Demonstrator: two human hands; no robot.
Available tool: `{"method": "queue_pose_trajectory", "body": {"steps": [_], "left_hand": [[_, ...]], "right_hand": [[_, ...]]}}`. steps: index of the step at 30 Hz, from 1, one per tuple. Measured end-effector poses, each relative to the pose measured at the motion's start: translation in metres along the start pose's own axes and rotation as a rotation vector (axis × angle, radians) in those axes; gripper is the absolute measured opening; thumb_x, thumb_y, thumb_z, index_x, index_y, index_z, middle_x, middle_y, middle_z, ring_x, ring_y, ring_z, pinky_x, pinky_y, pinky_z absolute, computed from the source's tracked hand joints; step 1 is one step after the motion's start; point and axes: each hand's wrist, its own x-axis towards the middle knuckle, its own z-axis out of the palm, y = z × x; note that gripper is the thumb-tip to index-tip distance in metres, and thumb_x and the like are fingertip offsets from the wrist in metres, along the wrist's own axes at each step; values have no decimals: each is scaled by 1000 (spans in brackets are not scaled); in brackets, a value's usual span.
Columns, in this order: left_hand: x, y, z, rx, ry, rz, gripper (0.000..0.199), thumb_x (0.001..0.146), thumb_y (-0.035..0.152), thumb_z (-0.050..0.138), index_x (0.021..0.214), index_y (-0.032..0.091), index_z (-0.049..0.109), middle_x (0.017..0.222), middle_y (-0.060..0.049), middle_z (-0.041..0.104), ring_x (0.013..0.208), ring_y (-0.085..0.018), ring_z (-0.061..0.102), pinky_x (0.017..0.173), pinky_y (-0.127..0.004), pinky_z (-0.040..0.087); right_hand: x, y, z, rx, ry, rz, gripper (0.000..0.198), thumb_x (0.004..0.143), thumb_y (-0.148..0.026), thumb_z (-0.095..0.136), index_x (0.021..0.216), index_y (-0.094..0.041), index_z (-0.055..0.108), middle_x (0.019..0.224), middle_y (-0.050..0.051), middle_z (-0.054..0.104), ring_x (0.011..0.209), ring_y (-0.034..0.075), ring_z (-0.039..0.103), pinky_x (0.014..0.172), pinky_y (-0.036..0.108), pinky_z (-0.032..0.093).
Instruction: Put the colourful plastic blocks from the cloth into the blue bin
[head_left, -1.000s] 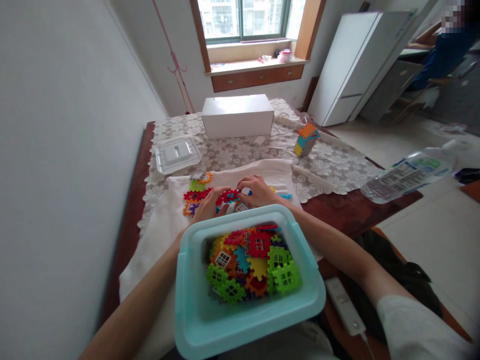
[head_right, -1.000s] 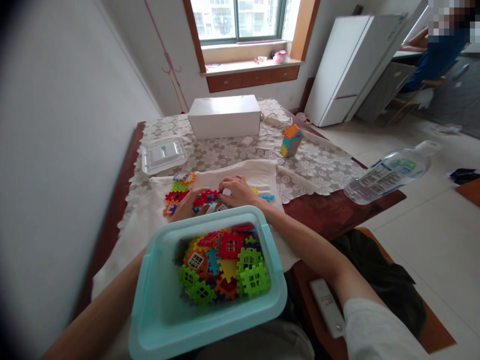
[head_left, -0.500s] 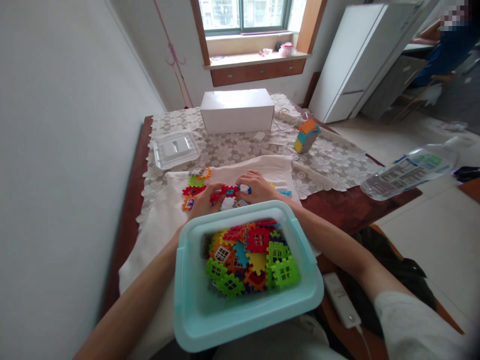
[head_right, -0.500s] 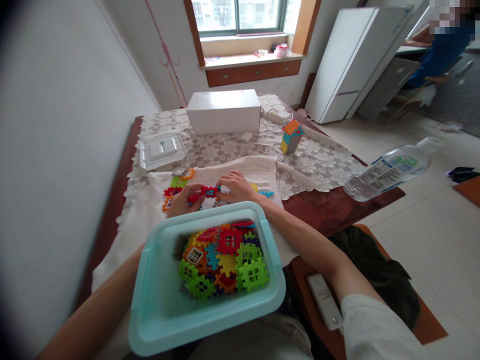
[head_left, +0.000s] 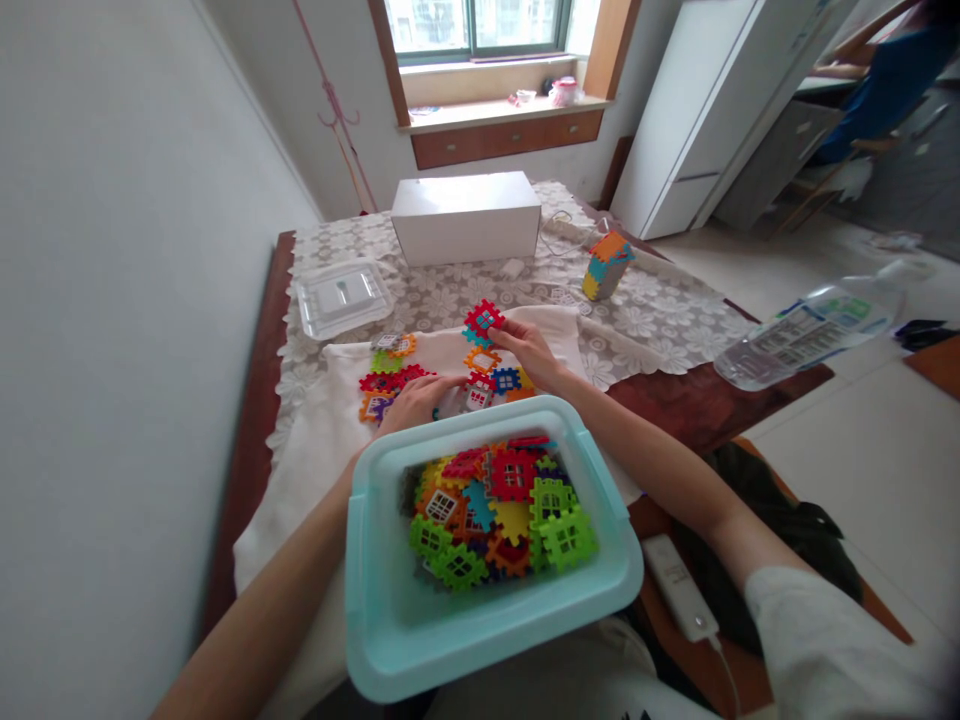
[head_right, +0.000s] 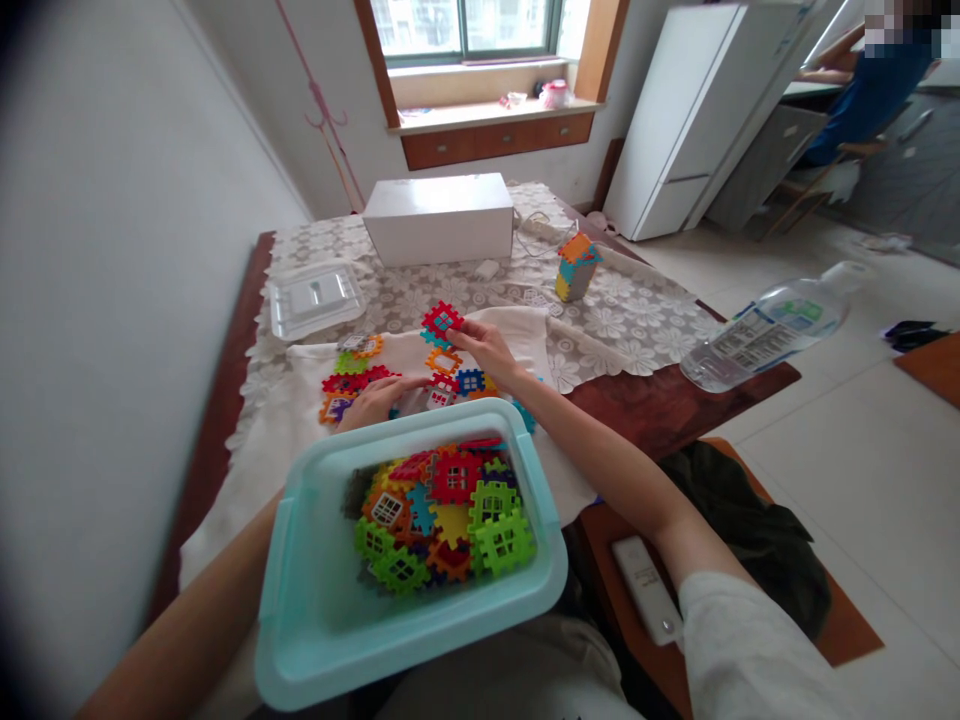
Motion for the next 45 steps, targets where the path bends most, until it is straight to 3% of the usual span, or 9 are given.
{"method": "queue_pose_trajectory", "body": {"steps": [8, 20, 25, 27, 29, 31, 35, 39, 45], "left_hand": [[-3, 2, 3, -111, 160, -81, 56, 105, 50, 73, 156, 28, 69, 157, -13, 77, 142, -36, 76, 126, -58, 60], [3, 0, -1, -24, 113, 29, 32, 108, 44, 71, 132, 27, 83, 177, -12, 62, 157, -37, 67, 132, -62, 56], [4, -5, 4, 41, 49, 45, 31, 108, 49, 72, 124, 27, 88, 162, -12, 75, 156, -37, 68, 135, -66, 51], [3, -5, 7, 67, 65, 52, 34, 106, 48, 75, 130, 27, 87, 158, -13, 78, 154, -37, 69, 135, -65, 52], [1, -5, 8, 81, 80, 59, 40, 107, 46, 75, 141, 28, 83, 160, -12, 76, 153, -36, 70, 136, -62, 51], [-1, -4, 7, 78, 111, 61, 46, 108, 46, 73, 151, 28, 77, 164, -11, 74, 153, -34, 70, 136, -60, 51], [0, -3, 5, 18, 144, 69, 42, 108, 42, 71, 145, 26, 79, 153, -13, 80, 139, -33, 78, 127, -57, 60], [0, -1, 4, -80, 121, 81, 26, 102, 37, 75, 124, 28, 83, 142, -10, 85, 131, -33, 81, 122, -55, 63], [-1, -4, 5, -96, 148, 87, 34, 102, 34, 75, 135, 28, 76, 152, -9, 80, 134, -30, 79, 121, -50, 62]], "right_hand": [[-11, -8, 13, 157, -97, 114, 54, 67, -64, 107, 95, -22, 90, 96, 3, 86, 79, 15, 72, 82, 30, 63], [-12, -20, 8, 230, -204, 122, 52, 71, -59, 107, 103, -22, 88, 100, 5, 85, 87, 18, 73, 83, 30, 64], [-23, -57, -2, 202, -580, 13, 42, 83, -62, 99, 99, -25, 87, 98, 6, 82, 98, 23, 78, 99, 41, 64], [-27, -73, -4, 118, -846, -72, 49, 82, -70, 97, 97, -24, 88, 109, 11, 83, 111, 30, 79, 108, 49, 62], [-28, -80, -5, 60, -946, -132, 62, 83, -82, 91, 104, -24, 90, 124, 15, 83, 123, 34, 78, 116, 54, 60], [-25, -76, -6, -39, -816, -153, 68, 93, -87, 77, 116, -23, 89, 131, 14, 83, 127, 32, 77, 118, 53, 60], [-17, -44, -9, -626, -493, -227, 61, 102, -62, 83, 149, -23, 77, 153, 16, 77, 143, 34, 71, 126, 55, 55], [-16, -15, -7, -1078, -551, -272, 66, 97, -39, 93, 158, -25, 72, 163, 18, 72, 155, 39, 63, 133, 61, 46], [-17, -12, 0, -1096, -566, -400, 32, 103, -16, 80, 135, -16, 83, 130, 17, 86, 123, 31, 78, 115, 48, 58]]}}
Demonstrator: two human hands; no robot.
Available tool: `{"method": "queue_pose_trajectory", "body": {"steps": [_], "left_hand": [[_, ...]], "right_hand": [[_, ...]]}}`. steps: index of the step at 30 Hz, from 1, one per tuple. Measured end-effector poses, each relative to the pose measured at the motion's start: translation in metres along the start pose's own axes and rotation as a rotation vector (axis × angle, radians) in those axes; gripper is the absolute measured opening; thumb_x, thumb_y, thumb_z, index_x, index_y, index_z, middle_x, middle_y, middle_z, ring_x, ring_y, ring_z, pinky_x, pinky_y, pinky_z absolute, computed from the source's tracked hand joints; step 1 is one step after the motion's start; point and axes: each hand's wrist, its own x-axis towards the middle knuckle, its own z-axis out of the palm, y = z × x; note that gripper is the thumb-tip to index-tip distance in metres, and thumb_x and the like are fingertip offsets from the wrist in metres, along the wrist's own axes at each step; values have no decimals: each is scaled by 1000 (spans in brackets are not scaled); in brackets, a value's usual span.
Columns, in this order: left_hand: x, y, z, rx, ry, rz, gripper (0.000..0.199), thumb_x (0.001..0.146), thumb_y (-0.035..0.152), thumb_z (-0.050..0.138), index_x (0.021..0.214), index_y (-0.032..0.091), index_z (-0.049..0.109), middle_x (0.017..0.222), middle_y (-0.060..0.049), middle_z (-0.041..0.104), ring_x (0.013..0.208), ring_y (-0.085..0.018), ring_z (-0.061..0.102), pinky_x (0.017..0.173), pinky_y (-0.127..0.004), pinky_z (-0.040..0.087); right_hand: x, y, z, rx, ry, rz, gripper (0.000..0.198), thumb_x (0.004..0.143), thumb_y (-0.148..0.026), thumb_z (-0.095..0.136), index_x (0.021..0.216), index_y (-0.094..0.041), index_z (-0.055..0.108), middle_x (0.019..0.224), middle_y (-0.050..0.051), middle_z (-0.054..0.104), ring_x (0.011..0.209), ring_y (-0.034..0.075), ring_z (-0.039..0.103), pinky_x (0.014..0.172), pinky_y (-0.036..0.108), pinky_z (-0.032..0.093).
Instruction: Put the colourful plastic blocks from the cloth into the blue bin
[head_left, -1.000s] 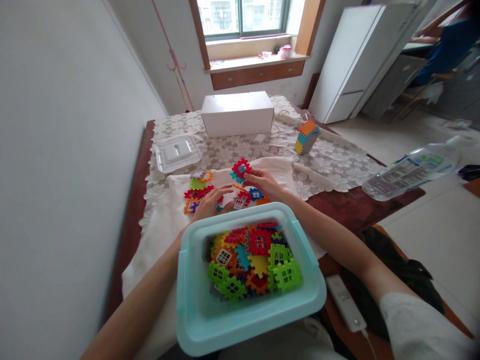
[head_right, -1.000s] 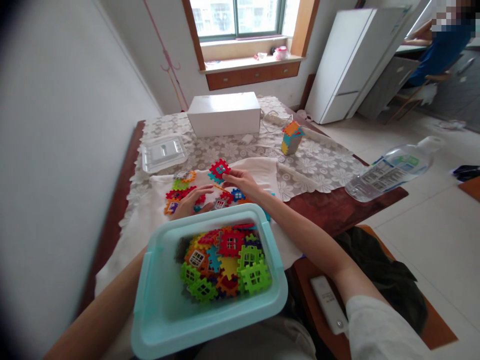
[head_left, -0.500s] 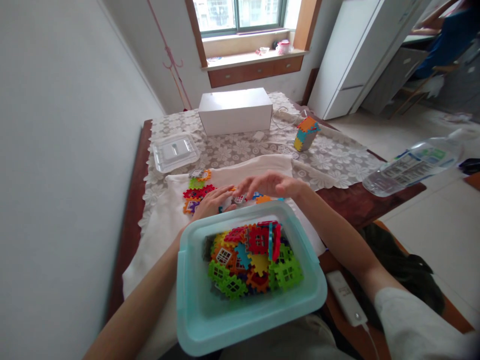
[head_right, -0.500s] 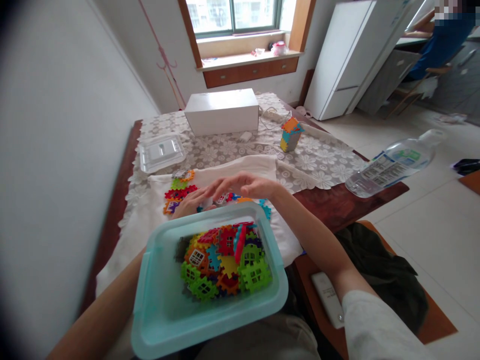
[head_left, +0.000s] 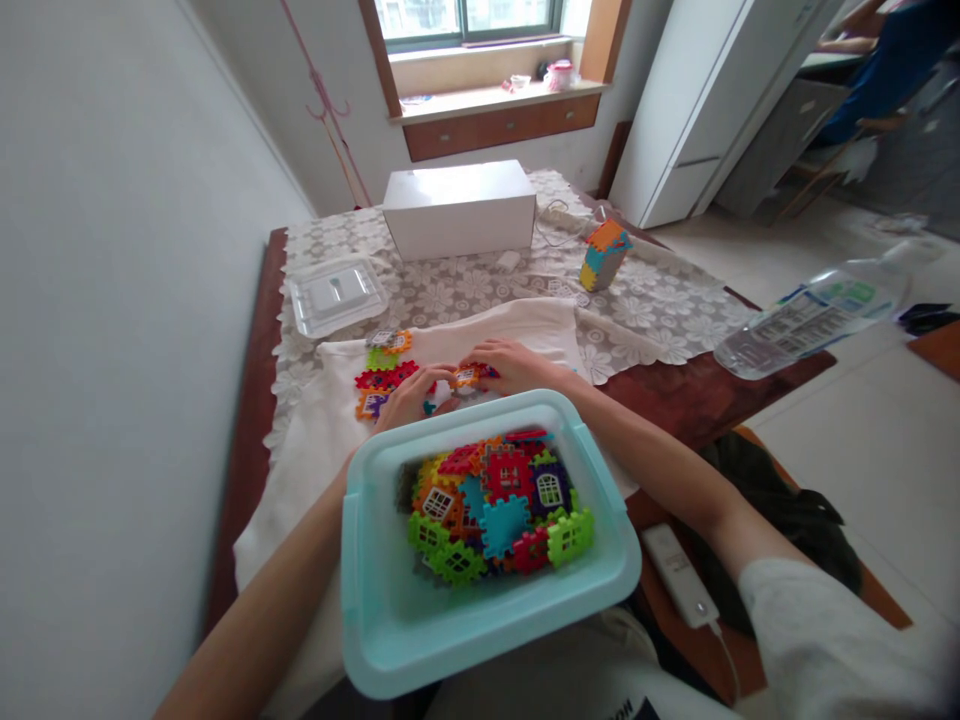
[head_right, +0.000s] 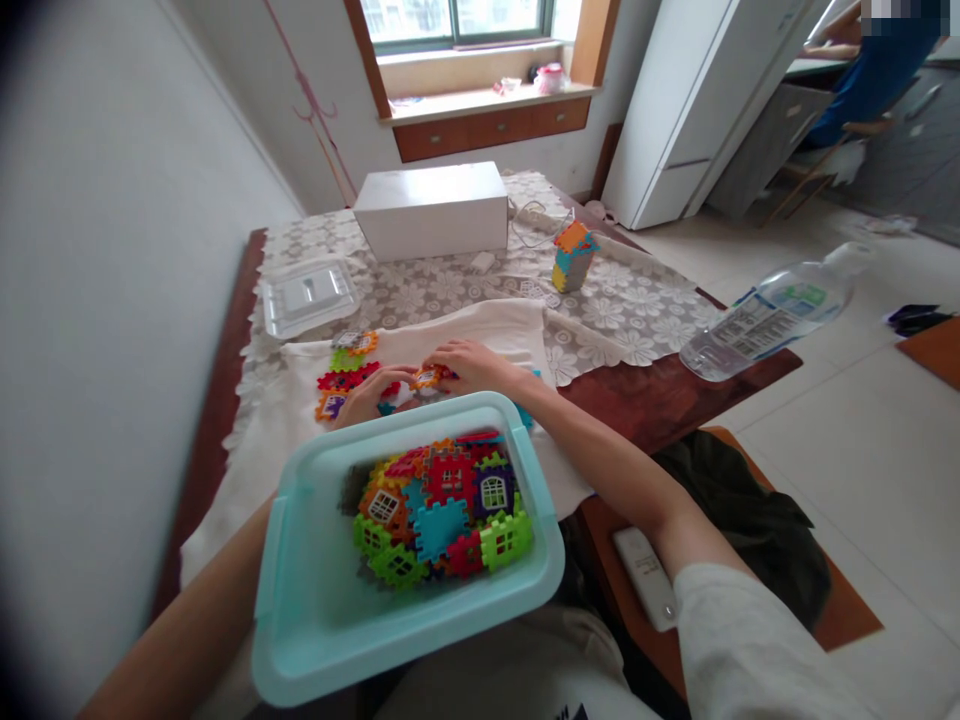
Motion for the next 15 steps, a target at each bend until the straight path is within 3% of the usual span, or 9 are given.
{"method": "queue_pose_trajectory", "body": {"steps": [4, 8, 12, 15], "left_hand": [[1, -2, 2, 13, 18, -25, 34, 103, 37, 74, 136, 27, 76, 153, -10, 80, 136, -31, 78, 121, -51, 61], [2, -2, 2, 52, -19, -47, 28, 105, 39, 71, 129, 28, 80, 133, -7, 87, 118, -28, 83, 110, -46, 65], [3, 0, 0, 79, -67, -46, 23, 102, 39, 73, 119, 27, 84, 117, -6, 89, 103, -27, 83, 99, -42, 66], [3, 3, -1, 80, -39, -85, 24, 104, 44, 71, 114, 27, 85, 111, -6, 89, 99, -28, 82, 97, -43, 66]], "right_hand": [[1, 2, 3, 101, 38, -3, 21, 107, -15, 74, 123, -18, 86, 120, 13, 88, 109, 25, 80, 102, 37, 60], [3, 3, 8, 245, 51, 41, 19, 103, -10, 73, 114, -18, 87, 111, 10, 88, 97, 21, 79, 91, 31, 59], [0, -1, -1, 305, -3, 53, 17, 104, -21, 76, 116, -20, 87, 114, 9, 86, 97, 21, 78, 92, 33, 59], [-6, -5, -11, 395, -36, 54, 28, 103, -32, 81, 129, -23, 85, 127, 9, 85, 109, 24, 78, 102, 37, 60]]}}
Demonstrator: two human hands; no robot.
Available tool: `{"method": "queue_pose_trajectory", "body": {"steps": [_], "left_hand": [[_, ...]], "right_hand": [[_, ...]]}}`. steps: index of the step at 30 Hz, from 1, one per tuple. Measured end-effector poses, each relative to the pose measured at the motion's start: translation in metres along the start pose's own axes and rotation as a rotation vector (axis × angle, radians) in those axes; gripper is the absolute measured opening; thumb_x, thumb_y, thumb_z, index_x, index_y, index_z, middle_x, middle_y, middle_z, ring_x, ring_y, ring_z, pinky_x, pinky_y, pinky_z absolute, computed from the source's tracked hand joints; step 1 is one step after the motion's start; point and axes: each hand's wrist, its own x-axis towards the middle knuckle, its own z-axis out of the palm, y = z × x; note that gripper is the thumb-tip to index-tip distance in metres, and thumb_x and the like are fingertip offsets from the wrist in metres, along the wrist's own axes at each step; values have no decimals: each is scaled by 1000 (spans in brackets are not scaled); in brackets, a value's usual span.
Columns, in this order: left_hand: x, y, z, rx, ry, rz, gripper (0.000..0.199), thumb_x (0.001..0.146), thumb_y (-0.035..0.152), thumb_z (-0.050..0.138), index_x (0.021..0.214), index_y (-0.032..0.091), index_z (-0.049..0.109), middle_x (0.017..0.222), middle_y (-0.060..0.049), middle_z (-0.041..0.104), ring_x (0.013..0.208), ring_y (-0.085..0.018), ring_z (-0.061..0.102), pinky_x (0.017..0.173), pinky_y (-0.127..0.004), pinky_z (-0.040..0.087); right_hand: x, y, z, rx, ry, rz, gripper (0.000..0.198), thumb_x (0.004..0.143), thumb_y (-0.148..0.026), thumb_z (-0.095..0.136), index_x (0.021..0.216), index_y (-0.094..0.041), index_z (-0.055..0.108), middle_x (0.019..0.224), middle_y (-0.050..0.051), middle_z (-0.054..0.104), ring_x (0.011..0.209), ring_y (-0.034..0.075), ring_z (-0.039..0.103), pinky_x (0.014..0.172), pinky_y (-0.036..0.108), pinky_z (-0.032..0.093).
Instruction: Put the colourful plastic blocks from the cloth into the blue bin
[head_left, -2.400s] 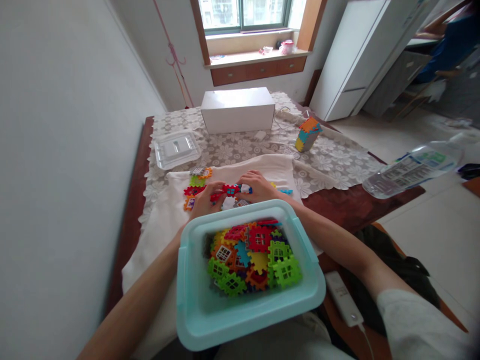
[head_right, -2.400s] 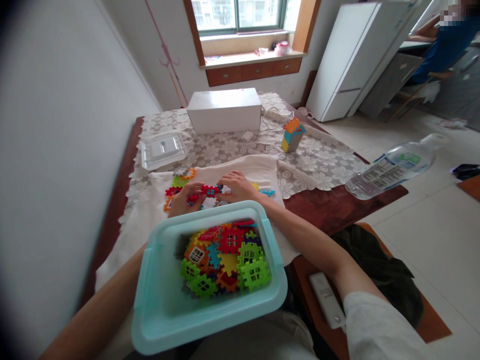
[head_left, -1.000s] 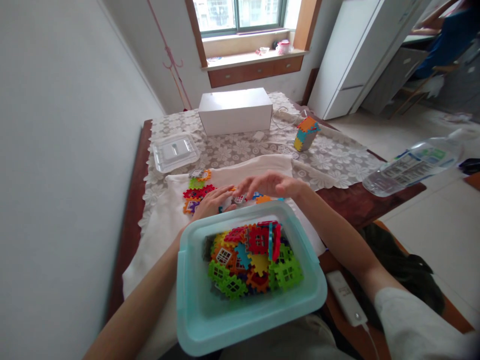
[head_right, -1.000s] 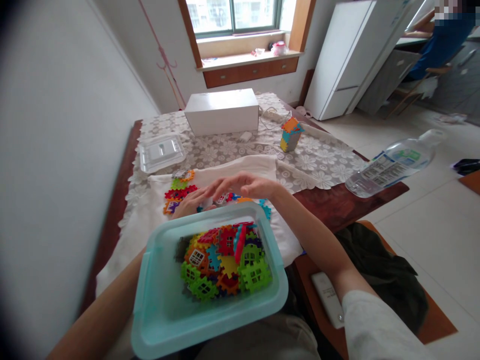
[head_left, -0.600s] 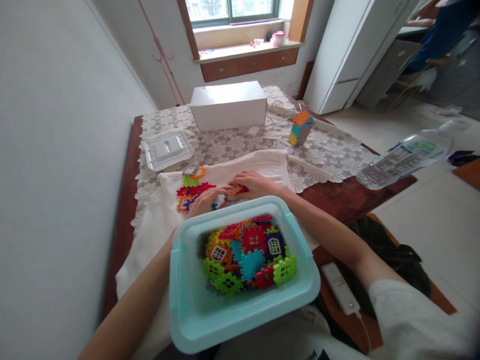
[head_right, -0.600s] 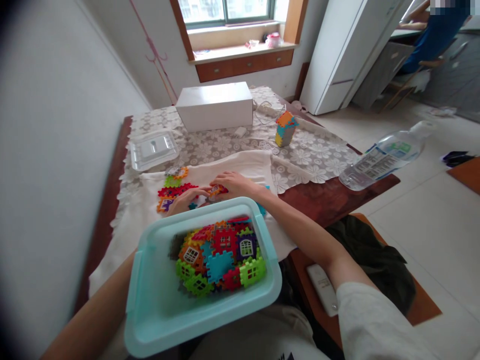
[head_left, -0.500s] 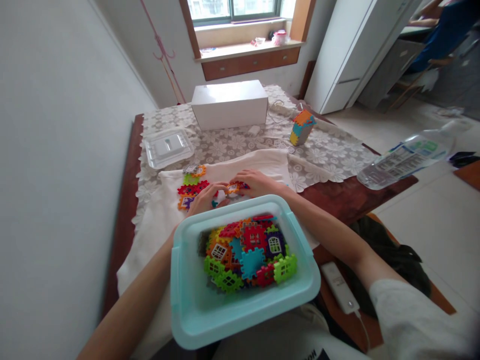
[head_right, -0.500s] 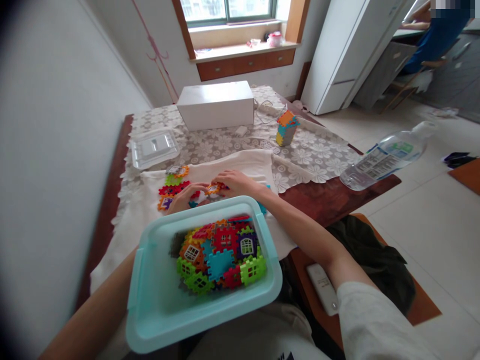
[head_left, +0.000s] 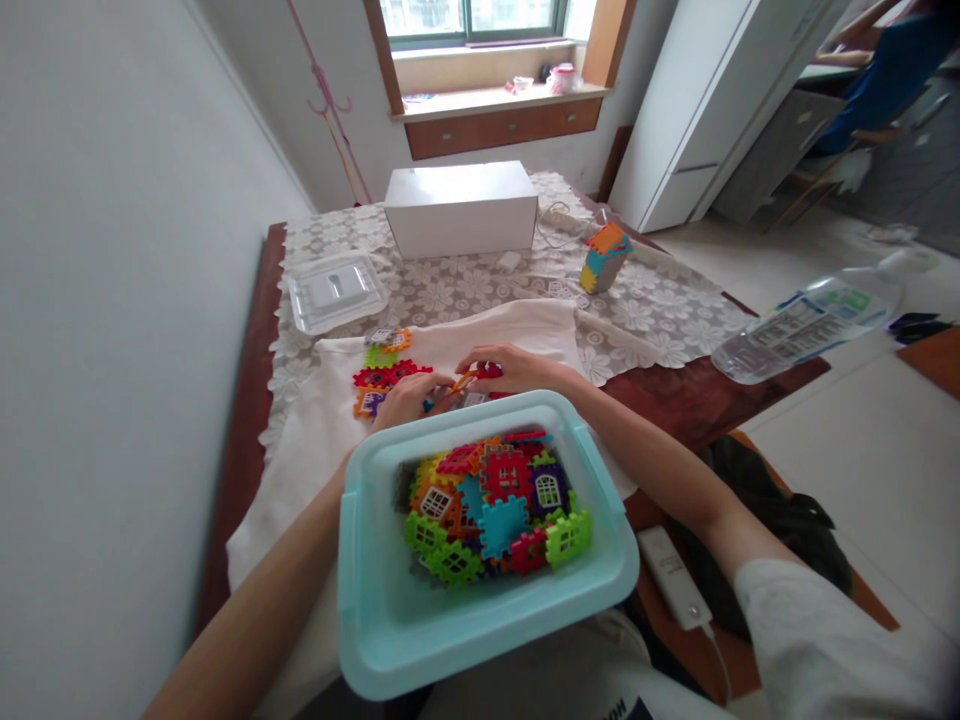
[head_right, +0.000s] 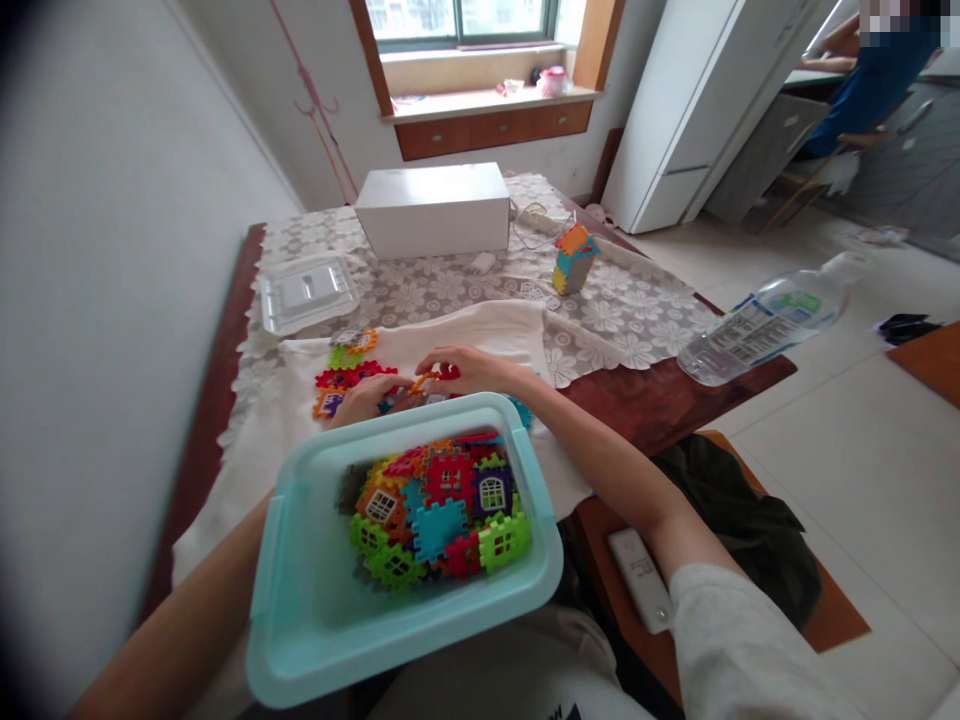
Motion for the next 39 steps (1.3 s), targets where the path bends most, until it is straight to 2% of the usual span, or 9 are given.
{"method": "queue_pose_trajectory", "body": {"steps": [4, 7, 11, 18, 22, 25, 33, 36, 39], "left_hand": [[0, 4, -1, -8, 36, -48, 31, 105, 51, 70, 118, 27, 85, 116, -6, 90, 102, -31, 82, 100, -46, 66], [1, 2, -1, 9, 7, -33, 32, 103, 52, 72, 116, 27, 86, 109, -6, 89, 97, -30, 82, 95, -44, 66], [1, -3, 0, 5, -15, -24, 30, 103, 49, 72, 117, 26, 85, 106, -5, 89, 93, -27, 81, 90, -40, 65], [-2, -2, 1, -2, 15, -53, 43, 105, 49, 72, 142, 28, 78, 130, -7, 88, 110, -29, 84, 102, -45, 66], [-2, 2, 0, -20, 14, -86, 45, 107, 49, 70, 146, 27, 74, 137, -11, 86, 117, -31, 84, 107, -49, 66], [-1, 3, 1, -102, 39, -42, 41, 110, 50, 69, 144, 29, 72, 143, -10, 85, 127, -30, 83, 113, -48, 64], [-3, 1, 5, -103, 150, -124, 42, 111, 51, 64, 145, 28, 65, 132, -11, 89, 116, -30, 87, 103, -47, 69], [-3, 0, 6, -84, 183, -127, 38, 111, 52, 64, 140, 27, 68, 129, -11, 89, 114, -29, 87, 103, -46, 69], [-2, -1, 5, -85, 168, -104, 42, 110, 53, 65, 143, 27, 67, 134, -12, 88, 122, -30, 86, 108, -47, 68]], "right_hand": [[-3, 1, 2, 30, -4, 10, 50, 92, -23, 90, 141, -26, 79, 146, 9, 80, 127, 27, 76, 115, 42, 58], [2, 8, 8, 35, 13, -20, 30, 98, -17, 80, 128, -22, 81, 135, 10, 82, 120, 25, 77, 109, 39, 61], [10, 14, 12, 87, 75, -59, 12, 103, -25, 78, 113, -20, 82, 120, 10, 83, 111, 24, 77, 104, 38, 62], [12, 17, 19, 262, 257, 13, 21, 93, -26, 84, 113, -21, 82, 116, 7, 85, 110, 23, 78, 106, 40, 62], [14, 21, 23, 356, 266, 51, 28, 90, -26, 86, 117, -21, 81, 117, 6, 86, 108, 22, 80, 104, 38, 64], [14, 23, 26, 380, 251, 70, 33, 91, -28, 87, 122, -22, 80, 119, 7, 87, 109, 23, 81, 103, 38, 66], [12, 26, 33, 69, 343, -42, 30, 101, -24, 75, 131, -21, 79, 137, 15, 84, 125, 28, 78, 117, 47, 61], [12, 24, 29, 27, 332, -32, 28, 101, -24, 75, 127, -21, 80, 133, 14, 84, 121, 28, 78, 113, 45, 61], [12, 20, 23, 14, 335, -21, 21, 98, -35, 83, 114, -22, 83, 120, 12, 86, 113, 28, 76, 109, 45, 60]]}}
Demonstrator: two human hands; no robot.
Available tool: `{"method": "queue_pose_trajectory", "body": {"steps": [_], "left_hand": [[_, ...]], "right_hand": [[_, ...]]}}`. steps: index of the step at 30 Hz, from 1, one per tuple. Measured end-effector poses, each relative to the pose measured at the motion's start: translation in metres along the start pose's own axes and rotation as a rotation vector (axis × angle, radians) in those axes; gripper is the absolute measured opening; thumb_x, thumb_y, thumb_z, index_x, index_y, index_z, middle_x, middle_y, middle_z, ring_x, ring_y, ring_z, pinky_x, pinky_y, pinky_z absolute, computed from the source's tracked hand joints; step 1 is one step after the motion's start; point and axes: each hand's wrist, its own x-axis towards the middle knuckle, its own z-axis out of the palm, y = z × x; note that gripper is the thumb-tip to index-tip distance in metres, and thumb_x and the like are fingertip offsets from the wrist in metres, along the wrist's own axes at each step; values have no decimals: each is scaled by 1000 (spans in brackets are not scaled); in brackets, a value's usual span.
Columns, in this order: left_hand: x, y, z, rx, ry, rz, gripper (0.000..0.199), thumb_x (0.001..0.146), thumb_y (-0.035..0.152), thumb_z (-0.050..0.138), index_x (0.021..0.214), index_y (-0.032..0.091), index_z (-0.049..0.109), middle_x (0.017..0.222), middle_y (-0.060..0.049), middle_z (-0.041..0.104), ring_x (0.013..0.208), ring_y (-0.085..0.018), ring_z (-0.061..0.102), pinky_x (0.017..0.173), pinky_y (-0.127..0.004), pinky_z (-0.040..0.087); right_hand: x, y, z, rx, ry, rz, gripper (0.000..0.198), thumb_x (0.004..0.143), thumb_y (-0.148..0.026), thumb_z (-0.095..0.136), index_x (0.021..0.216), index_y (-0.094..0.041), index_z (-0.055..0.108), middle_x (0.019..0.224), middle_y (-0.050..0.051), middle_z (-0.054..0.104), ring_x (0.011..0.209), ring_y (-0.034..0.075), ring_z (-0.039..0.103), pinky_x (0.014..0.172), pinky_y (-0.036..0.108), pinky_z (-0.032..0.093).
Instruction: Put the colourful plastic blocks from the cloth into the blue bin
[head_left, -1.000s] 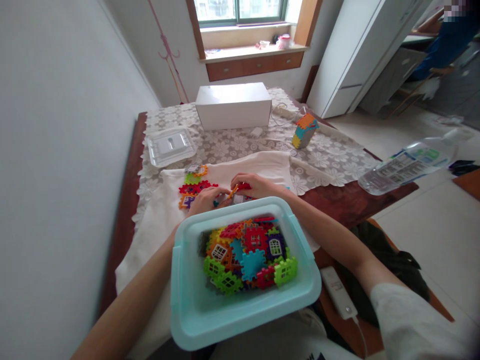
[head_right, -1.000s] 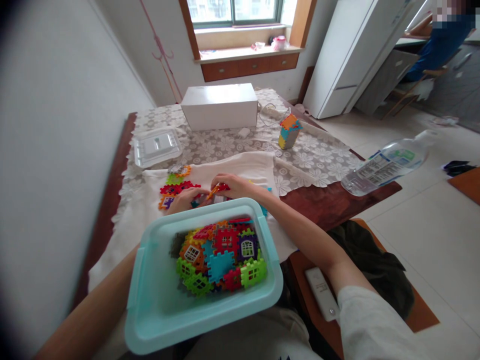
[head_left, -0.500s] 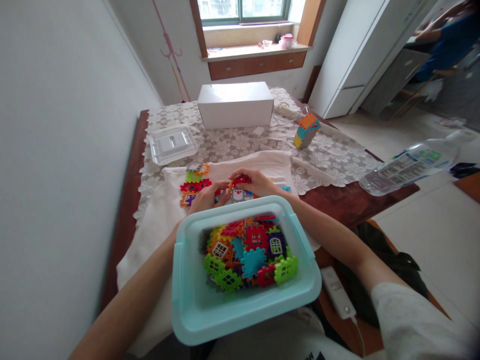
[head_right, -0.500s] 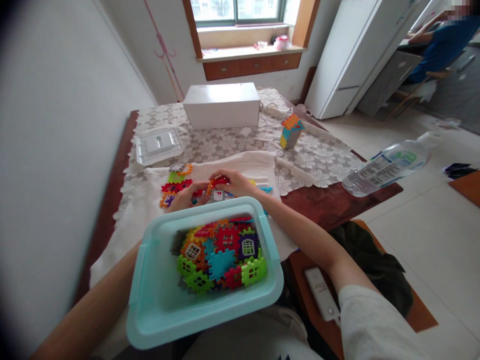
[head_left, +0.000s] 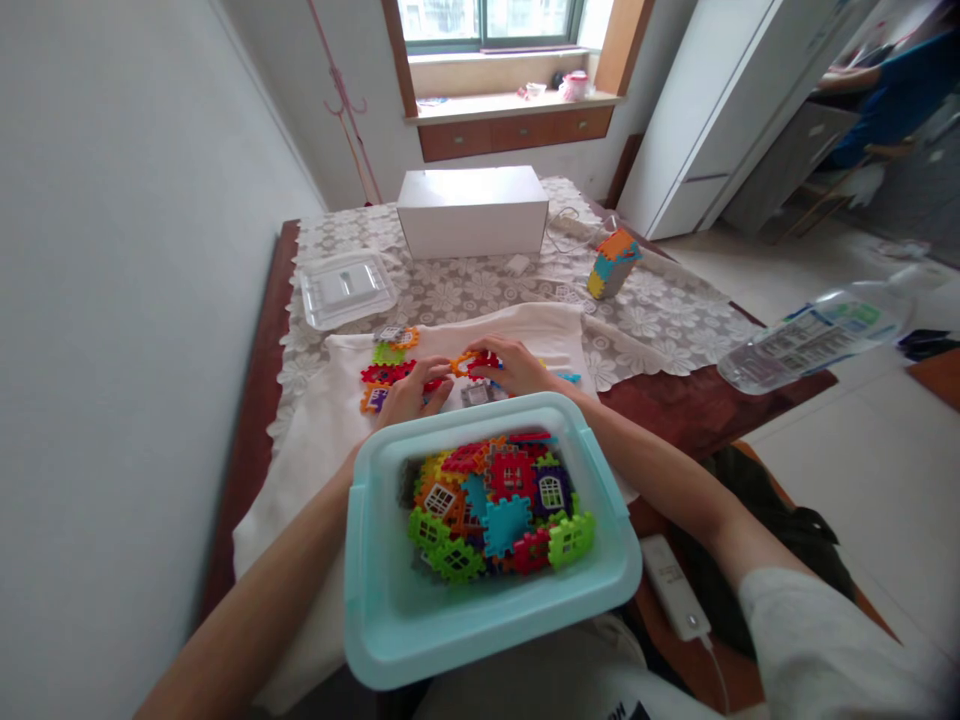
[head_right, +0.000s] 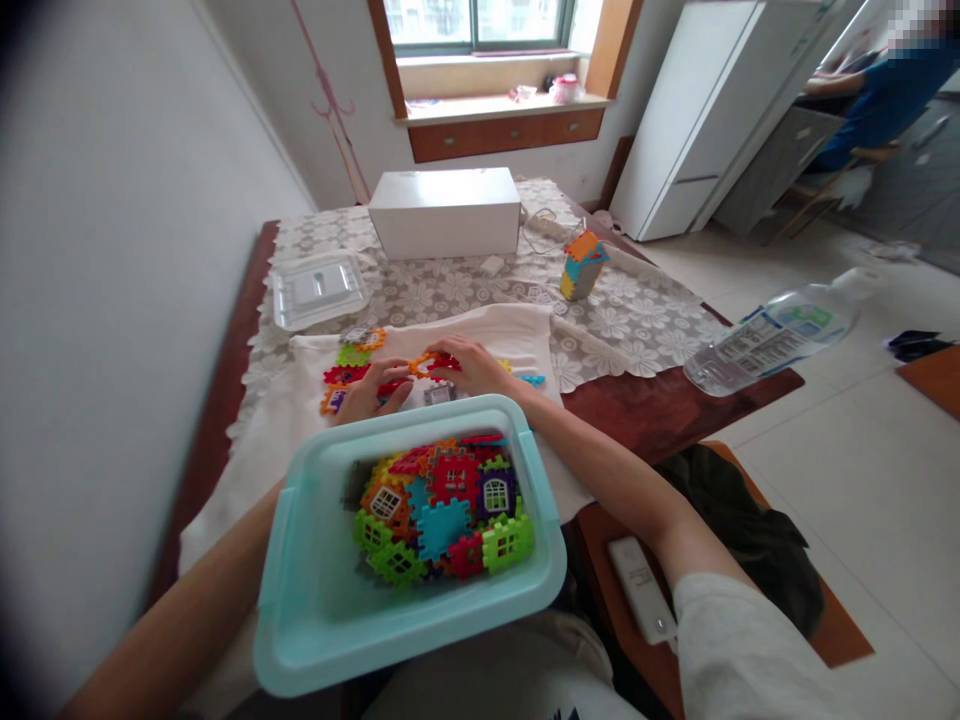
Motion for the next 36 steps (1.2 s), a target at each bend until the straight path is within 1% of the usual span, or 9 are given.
{"method": "queue_pose_trajectory", "body": {"steps": [4, 7, 12, 15, 18, 24, 30, 34, 36], "left_hand": [[0, 2, -2, -6, -95, 7, 52, 109, 51, 68, 156, 28, 61, 141, -13, 86, 127, -32, 84, 111, -52, 67], [-1, 5, -5, 74, -135, 36, 44, 105, 50, 72, 143, 28, 74, 135, -11, 88, 122, -35, 85, 112, -56, 66], [2, 6, -12, 112, -319, 196, 43, 87, 36, 84, 129, 29, 84, 139, -9, 86, 133, -38, 79, 127, -59, 56], [4, 6, -12, 111, -307, 177, 37, 86, 32, 82, 123, 29, 85, 135, -9, 88, 128, -37, 81, 124, -58, 58], [4, 9, -10, 96, -276, 137, 26, 89, 29, 77, 114, 29, 85, 128, -7, 89, 120, -34, 82, 117, -55, 62], [3, 9, -6, 146, -266, 151, 18, 93, 33, 80, 107, 23, 84, 118, -9, 88, 109, -32, 81, 108, -51, 63], [4, 1, -1, 172, -199, 94, 28, 99, 36, 76, 123, 26, 83, 122, -8, 88, 114, -32, 81, 112, -50, 61], [4, 1, -3, 164, -198, 75, 30, 97, 34, 74, 126, 26, 82, 130, -9, 85, 118, -32, 80, 111, -48, 61], [4, 2, -4, 156, -209, 63, 29, 96, 30, 74, 124, 26, 82, 128, -7, 85, 114, -29, 80, 109, -44, 61]], "right_hand": [[5, -6, -9, 169, 80, 104, 41, 94, -63, 87, 96, -23, 78, 97, 6, 82, 91, 23, 72, 93, 40, 60], [7, -9, -14, 404, 151, 188, 57, 84, -77, 91, 89, -24, 71, 90, 3, 79, 84, 21, 71, 82, 36, 59], [7, -19, -17, 663, 101, 274, 65, 76, -80, 98, 85, -23, 67, 83, -1, 74, 76, 15, 63, 75, 29, 55], [3, -30, -20, 830, 51, 275, 67, 71, -79, 102, 88, -24, 68, 82, -2, 69, 74, 15, 60, 74, 29, 54], [0, -45, -31, 915, -20, 149, 61, 77, -77, 99, 85, -26, 67, 84, -1, 67, 83, 18, 64, 83, 35, 58], [0, -65, -59, 699, -562, -76, 56, 83, -77, 95, 101, -24, 89, 120, 10, 80, 121, 29, 73, 114, 48, 57], [5, -43, -61, 551, -370, -53, 58, 101, -77, 78, 114, -21, 88, 124, 11, 83, 112, 21, 75, 102, 36, 61], [2, -25, -52, 10, -309, 25, 42, 103, -57, 83, 128, -23, 86, 136, 13, 81, 126, 28, 74, 113, 45, 59], [-2, -19, -46, -254, -336, 64, 50, 96, -45, 93, 140, -24, 83, 149, 16, 77, 142, 35, 68, 125, 54, 53]]}}
